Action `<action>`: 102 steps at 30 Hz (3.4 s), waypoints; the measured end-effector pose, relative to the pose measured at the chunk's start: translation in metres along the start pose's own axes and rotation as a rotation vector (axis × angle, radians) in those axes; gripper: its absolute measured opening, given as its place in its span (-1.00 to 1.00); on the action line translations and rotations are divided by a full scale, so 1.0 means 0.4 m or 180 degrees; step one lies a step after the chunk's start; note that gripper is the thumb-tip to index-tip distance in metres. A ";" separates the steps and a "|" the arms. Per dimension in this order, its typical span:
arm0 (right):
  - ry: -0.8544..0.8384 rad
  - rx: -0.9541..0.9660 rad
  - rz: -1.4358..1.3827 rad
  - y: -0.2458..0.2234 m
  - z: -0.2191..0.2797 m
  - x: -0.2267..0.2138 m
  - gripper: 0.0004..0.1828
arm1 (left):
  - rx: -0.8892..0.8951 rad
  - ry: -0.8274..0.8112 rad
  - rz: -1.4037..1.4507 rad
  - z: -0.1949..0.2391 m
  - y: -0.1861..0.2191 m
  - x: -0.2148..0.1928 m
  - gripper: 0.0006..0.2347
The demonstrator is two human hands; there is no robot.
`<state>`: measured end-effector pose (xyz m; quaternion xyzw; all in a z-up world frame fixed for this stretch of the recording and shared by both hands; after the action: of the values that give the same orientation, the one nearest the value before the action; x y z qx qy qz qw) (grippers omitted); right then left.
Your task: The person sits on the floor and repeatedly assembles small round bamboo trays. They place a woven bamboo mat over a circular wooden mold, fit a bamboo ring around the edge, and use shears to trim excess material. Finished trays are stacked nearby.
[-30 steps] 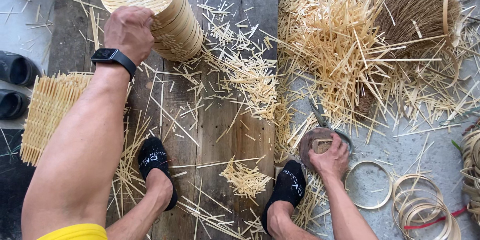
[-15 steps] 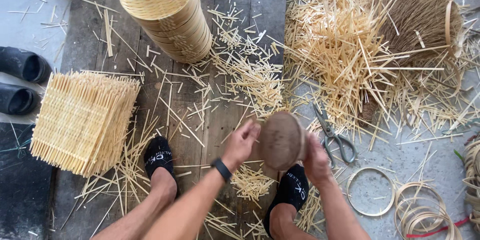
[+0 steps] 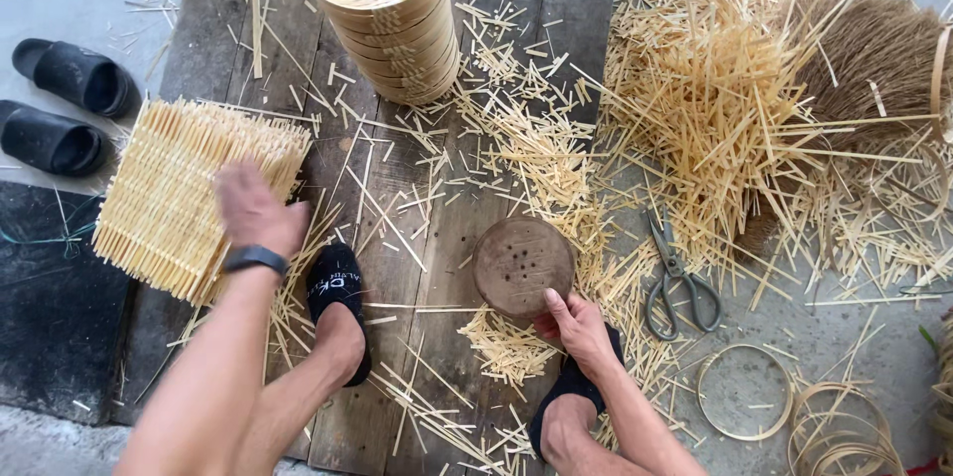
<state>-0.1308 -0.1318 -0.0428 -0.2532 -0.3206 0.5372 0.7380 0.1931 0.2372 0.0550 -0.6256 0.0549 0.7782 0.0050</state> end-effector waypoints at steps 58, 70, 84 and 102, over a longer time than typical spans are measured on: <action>-0.0107 -0.0646 0.0316 0.056 0.028 -0.016 -0.58 | 0.0071 -0.1423 0.0224 0.034 -0.209 -0.207 -0.36; -0.0523 -0.1274 -0.2249 -0.129 0.091 -0.061 -0.36 | 0.3398 -0.0773 -0.0311 0.399 0.395 -0.096 -0.45; 0.0307 -0.1004 -0.0537 -0.062 -0.005 -0.094 -0.70 | 0.0174 -0.2162 0.3357 0.255 0.414 0.233 -0.54; 0.3111 -0.0398 0.0824 0.211 0.207 -0.447 -0.60 | 0.0021 -0.2649 0.3856 0.236 0.378 0.275 -0.51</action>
<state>-0.2844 -0.2752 -0.0842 -0.5562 0.0645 0.4228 0.7125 0.0659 0.0887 -0.0202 -0.1383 0.3869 0.8175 -0.4037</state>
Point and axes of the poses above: each hand's wrist, its own z-axis away from the middle knuckle, its own x-axis out of the palm, y = z × x, the point moved 1 cm from there along -z, towards the middle knuckle, and after that the axes turned 14 degrees about -y, right-handed, at the moved point
